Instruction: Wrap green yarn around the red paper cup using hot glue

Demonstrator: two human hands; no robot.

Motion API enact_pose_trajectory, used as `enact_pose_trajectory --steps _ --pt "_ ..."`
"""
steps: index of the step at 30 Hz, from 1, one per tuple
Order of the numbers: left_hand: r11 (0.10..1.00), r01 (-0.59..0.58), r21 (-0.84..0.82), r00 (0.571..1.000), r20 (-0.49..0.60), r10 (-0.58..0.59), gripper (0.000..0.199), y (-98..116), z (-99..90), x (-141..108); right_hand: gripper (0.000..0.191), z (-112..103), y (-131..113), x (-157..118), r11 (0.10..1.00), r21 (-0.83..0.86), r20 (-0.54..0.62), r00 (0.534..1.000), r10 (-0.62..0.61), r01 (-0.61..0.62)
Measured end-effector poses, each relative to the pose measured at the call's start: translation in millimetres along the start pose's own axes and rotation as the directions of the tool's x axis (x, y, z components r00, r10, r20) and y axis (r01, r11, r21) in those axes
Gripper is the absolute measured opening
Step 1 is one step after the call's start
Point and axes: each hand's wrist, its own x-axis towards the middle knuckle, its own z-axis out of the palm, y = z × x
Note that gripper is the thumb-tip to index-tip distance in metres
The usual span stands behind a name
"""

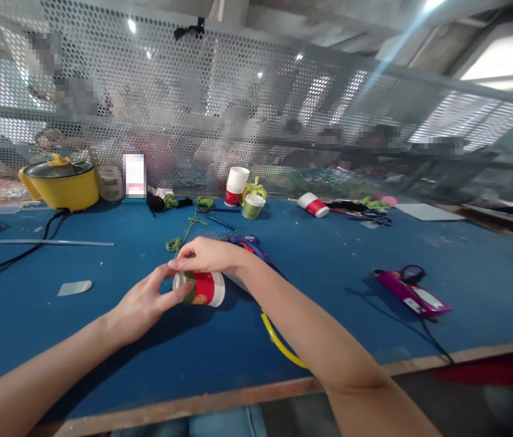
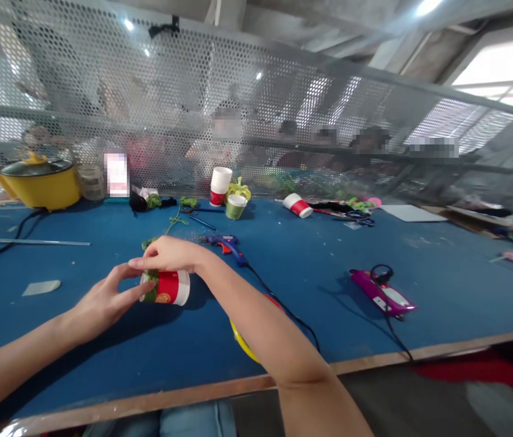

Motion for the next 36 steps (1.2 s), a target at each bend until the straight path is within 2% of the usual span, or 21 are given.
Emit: enact_pose_trajectory --steps 4,12,17,19,24,28,30,36 --pt "0.999 0.037 -0.018 0.999 0.019 -0.036 0.036 4.1 -3.6 2.8 0.024 3.6 -1.0 -4.0 0.995 0.101 0.005 1.0 0.019 -0.02" --pt "0.999 0.0 -0.044 1.0 -0.01 -0.001 0.046 2.7 -1.9 1.4 0.013 17.0 -6.0 -10.2 0.999 0.022 -0.204 0.978 0.034 -0.03" --pt "0.995 0.06 -0.075 0.997 0.046 -0.057 0.043 1.9 1.2 -1.2 0.004 23.9 -7.5 -15.6 1.0 0.005 -0.322 0.946 0.013 -0.012" --pt "0.994 0.074 -0.076 0.997 0.04 -0.071 0.042 0.9 3.3 -2.1 0.005 25.8 -7.3 -17.0 0.999 0.039 -0.374 0.927 0.005 0.011" --pt "0.997 0.036 -0.074 0.998 -0.054 -0.04 0.037 -1.7 6.9 -0.2 0.009 27.7 -1.3 -19.3 0.989 0.115 -0.497 0.867 -0.028 0.097" --pt "0.988 0.041 -0.15 0.999 -0.012 -0.043 0.032 -1.9 5.2 3.5 0.006 28.2 8.6 -18.4 0.974 0.155 -0.562 0.826 -0.05 0.164" --pt "0.979 0.053 -0.196 0.999 0.013 -0.052 0.032 -1.8 4.2 4.1 0.002 28.5 13.3 -17.4 0.961 0.19 -0.564 0.823 -0.062 0.202" --pt "0.91 0.158 -0.384 0.987 0.044 -0.153 0.036 -0.4 4.3 3.9 0.011 29.5 23.0 -15.3 0.916 0.288 -0.593 0.803 -0.058 0.278"
